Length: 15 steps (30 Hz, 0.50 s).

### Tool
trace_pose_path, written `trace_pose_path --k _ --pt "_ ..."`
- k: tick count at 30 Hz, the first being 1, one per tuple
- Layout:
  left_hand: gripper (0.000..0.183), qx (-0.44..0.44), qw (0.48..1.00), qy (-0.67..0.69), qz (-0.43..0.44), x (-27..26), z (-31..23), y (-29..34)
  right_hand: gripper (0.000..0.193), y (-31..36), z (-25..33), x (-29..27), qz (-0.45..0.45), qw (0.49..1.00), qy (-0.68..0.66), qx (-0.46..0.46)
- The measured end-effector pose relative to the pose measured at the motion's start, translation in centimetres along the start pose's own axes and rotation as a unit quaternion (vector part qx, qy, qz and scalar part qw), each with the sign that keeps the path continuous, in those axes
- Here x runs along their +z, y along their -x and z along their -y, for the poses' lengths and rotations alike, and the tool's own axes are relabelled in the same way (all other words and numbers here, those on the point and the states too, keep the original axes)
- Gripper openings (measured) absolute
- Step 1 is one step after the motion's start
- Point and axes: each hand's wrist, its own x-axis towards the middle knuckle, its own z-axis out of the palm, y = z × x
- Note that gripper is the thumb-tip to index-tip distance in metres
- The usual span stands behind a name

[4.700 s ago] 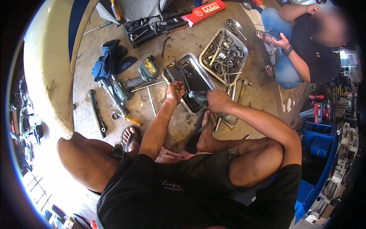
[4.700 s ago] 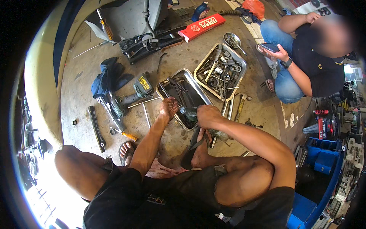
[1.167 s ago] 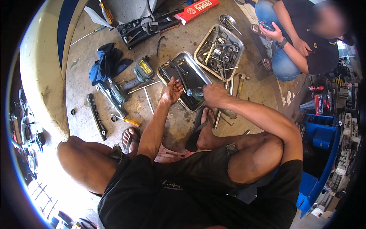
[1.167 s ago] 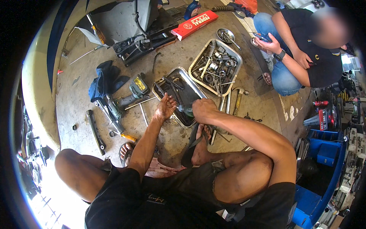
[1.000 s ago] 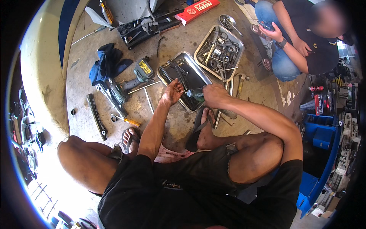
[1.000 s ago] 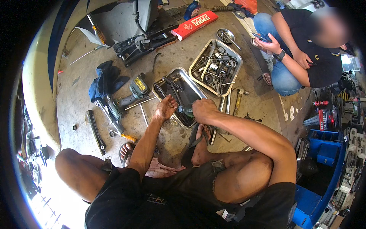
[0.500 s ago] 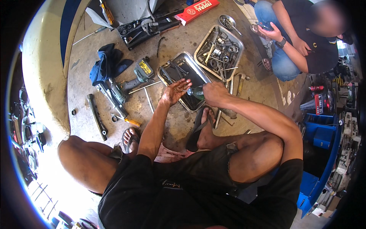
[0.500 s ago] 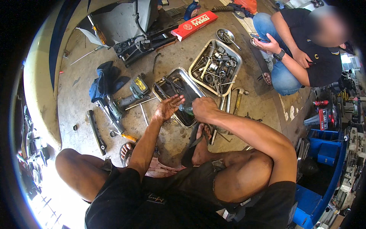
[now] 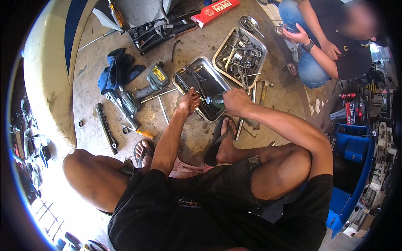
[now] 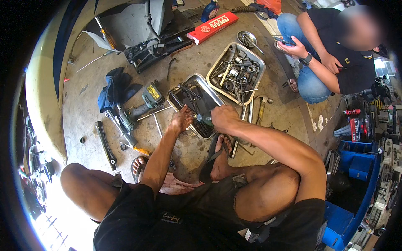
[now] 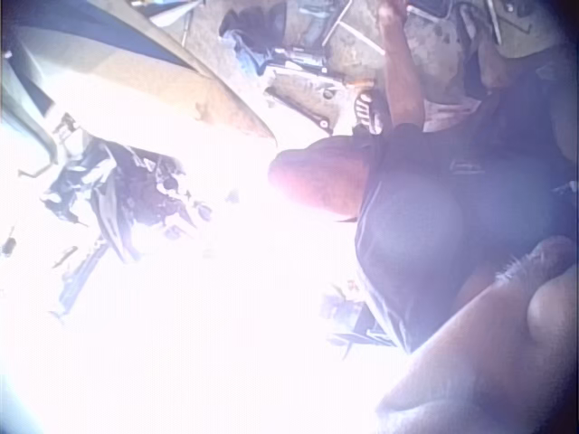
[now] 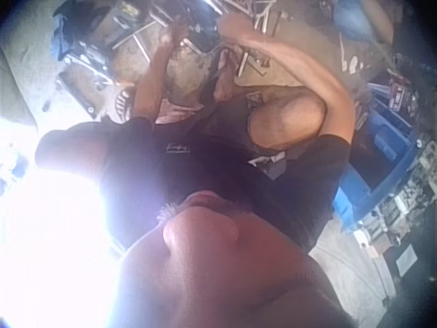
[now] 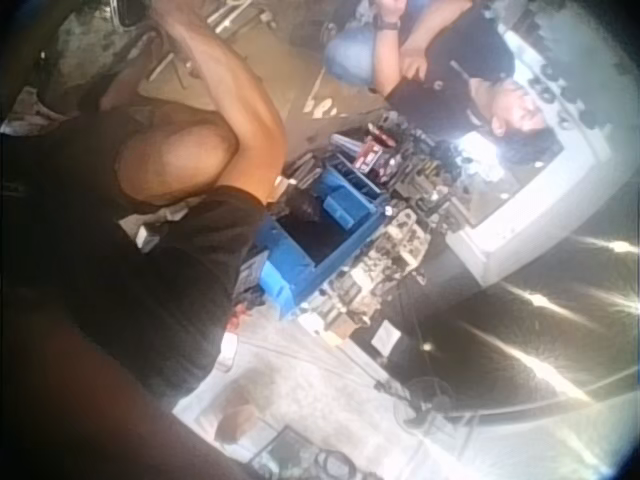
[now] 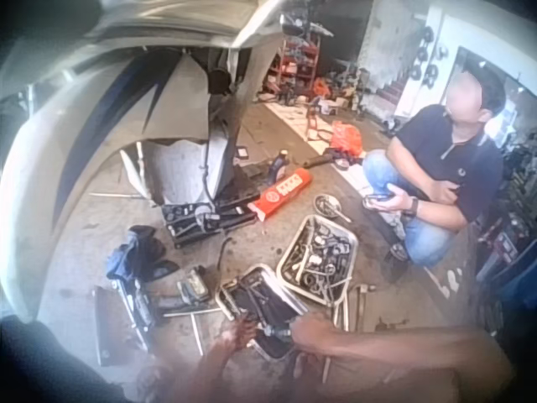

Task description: The person cleans and reassembles motorcycle front shock components by pouring liquid from a bottle over internal parts in a tray and wiped them.

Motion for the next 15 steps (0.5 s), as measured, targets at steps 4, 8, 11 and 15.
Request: trace_pose_path --k 4,8,11,15 --pt "0.029 0.056 0.989 0.051 0.128 -5.4 -2.0 0.3 0.022 -0.8 2.9 -2.0 0.017 0.998 0.036 -0.044" --pt "0.033 0.114 0.992 -0.019 -0.045 1.5 0.5 0.1 0.022 -0.2 0.8 -0.7 0.037 0.999 0.025 0.000" --pt "0.036 0.123 0.986 -0.101 -0.053 2.3 0.1 1.0 0.022 -0.1 0.9 -1.1 0.033 0.999 0.023 0.006" --pt "0.037 0.076 0.994 -0.018 -0.082 2.0 -0.5 1.0 0.022 -0.4 1.1 -1.3 0.036 0.999 0.015 0.000"
